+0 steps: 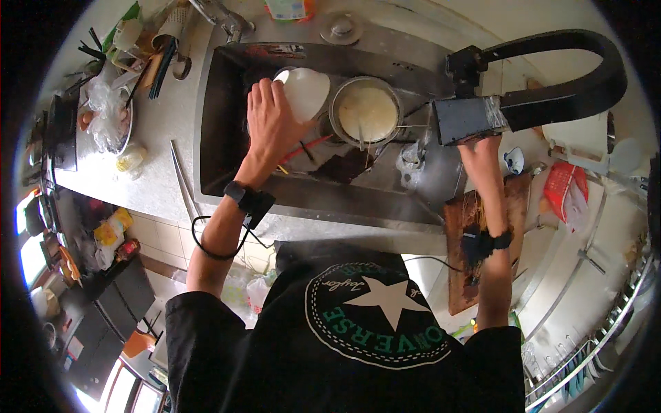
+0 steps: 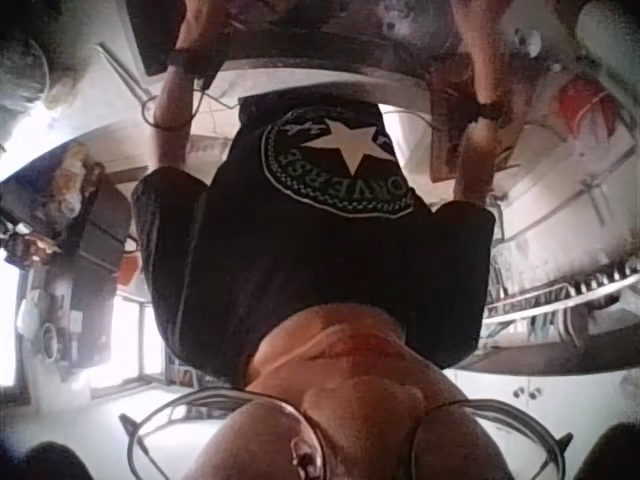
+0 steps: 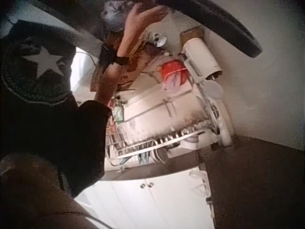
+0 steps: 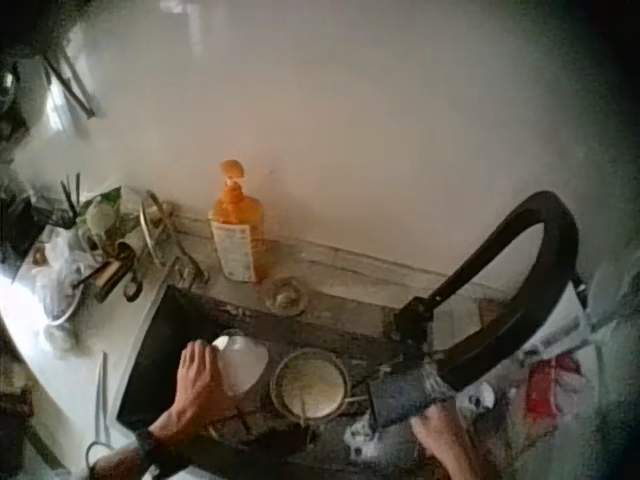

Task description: The person washes a white bowl by applying dish soap from a bottle, scrubbing the interior and exterior with their hands under running water, and using a small brush to clean the bowl before rinsing it.

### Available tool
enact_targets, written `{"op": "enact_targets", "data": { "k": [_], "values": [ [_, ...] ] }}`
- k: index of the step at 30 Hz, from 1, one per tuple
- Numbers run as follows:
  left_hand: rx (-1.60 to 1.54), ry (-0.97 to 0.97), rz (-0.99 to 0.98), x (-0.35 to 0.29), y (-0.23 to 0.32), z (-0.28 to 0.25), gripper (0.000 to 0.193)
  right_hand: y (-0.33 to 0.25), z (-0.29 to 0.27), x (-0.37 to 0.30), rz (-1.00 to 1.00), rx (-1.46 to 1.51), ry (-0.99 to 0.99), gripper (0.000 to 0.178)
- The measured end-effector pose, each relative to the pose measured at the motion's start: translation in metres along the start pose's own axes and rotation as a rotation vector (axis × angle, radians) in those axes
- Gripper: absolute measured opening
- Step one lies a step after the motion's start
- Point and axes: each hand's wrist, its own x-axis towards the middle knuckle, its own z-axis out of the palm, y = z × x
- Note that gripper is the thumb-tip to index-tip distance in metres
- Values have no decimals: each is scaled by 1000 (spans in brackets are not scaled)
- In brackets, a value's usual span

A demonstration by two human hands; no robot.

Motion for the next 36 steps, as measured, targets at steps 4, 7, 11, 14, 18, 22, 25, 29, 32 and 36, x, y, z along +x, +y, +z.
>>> {"op": "enact_targets", "data": {
  "k": [4, 7, 11, 14, 18, 22, 25, 29, 32, 36],
  "values": [
    [4, 19, 157, 0, 12, 0, 69, 41, 4, 25, -93, -95, 80, 66],
    [-56, -13, 74, -7, 13, 4, 66, 38, 0, 38, -145, -158, 186, 65],
    [-879, -337, -754, -8, 4, 21, 59, 36, -15, 41, -119, -308, 309, 72],
    [-1309, -483, -872, -21, 20, 19, 57, 9, -28, 36, -52, -81, 243, 76],
    [-1679, -555, -839, -26, 48, 14, 57, -14, -39, 24, 46, 103, 224, 77],
    [-1861, -566, -745, -30, 80, 17, 56, -4, -24, 8, -41, 60, 227, 75],
    [-1903, -642, -788, -37, 87, 31, 56, -24, -12, -4, -138, -135, 365, 64],
    [-1979, -705, -726, -41, 105, 39, 60, -49, 19, -25, 20, 389, 381, 47],
    [-2101, -698, -804, -46, 113, 41, 61, -54, 33, -31, 450, 1109, 145, 53],
    [-2272, -735, -950, -58, 107, 52, 62, -54, 42, -39, 411, 1462, 49, 50]
  ]
}}
